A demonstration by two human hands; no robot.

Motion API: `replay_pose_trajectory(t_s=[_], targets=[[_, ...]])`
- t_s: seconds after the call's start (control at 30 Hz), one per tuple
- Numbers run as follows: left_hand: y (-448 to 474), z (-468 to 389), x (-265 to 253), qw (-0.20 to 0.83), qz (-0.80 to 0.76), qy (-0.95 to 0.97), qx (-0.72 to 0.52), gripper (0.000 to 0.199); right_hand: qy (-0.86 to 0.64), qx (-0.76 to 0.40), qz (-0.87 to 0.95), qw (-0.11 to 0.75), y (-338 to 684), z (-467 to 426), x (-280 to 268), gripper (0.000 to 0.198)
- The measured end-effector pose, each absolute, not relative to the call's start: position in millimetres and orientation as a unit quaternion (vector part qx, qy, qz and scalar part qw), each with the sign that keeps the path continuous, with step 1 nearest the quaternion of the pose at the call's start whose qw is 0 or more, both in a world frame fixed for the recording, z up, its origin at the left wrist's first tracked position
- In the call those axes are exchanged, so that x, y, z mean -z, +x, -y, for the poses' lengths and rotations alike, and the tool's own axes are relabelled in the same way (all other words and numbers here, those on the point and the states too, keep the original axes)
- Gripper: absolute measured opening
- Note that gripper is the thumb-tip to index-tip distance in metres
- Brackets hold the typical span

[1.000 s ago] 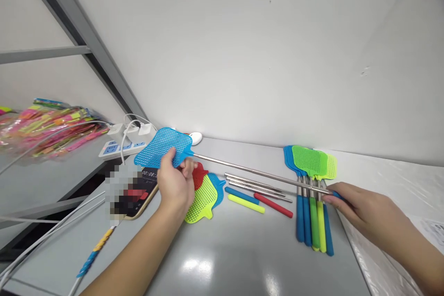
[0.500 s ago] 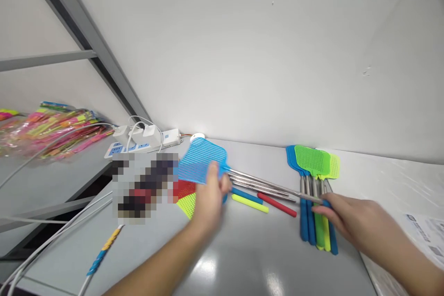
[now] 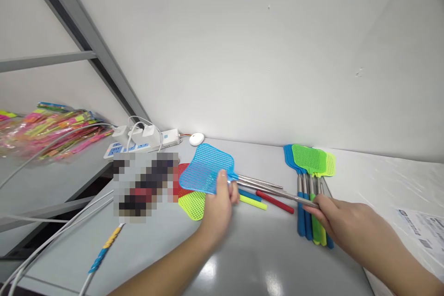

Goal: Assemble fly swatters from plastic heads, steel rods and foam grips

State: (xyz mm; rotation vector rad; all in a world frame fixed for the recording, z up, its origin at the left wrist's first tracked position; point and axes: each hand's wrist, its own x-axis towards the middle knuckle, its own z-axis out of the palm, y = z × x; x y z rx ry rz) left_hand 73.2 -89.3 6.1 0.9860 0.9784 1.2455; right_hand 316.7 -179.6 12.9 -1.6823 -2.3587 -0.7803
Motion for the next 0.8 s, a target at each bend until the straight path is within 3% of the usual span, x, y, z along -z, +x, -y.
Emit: replay_pose_trajectory(t_s=[0.27, 0.4, 0.53, 0.63, 0.8], targets=[[79, 100, 3, 0.596, -0.413, 0.507, -0.466, 0.057, -0.606, 0.205, 0.764, 0.08, 283, 185, -11, 0.039], [67, 75, -19, 0.583, -0.369, 0.525, -0.498, 0.054, -0.644, 0.013, 0.754, 0.129, 264, 186, -17, 0.03], [57, 48, -44, 0.569, -0.359, 0.463, -0.577, 0.037, -0.626, -0.186, 0.737, 0.171, 258, 186, -29, 0.027], [61, 36, -55, 0.592, -0.369, 0.411, -0.588, 0.026, -0.61, -0.248, 0.717, 0.23, 264, 186, -30, 0.029], [96, 30, -69, 0.604, -0.33, 0.362, -0.629, 0.033, -0.604, -0.263, 0.704, 0.266, 264, 187, -18, 0.03]])
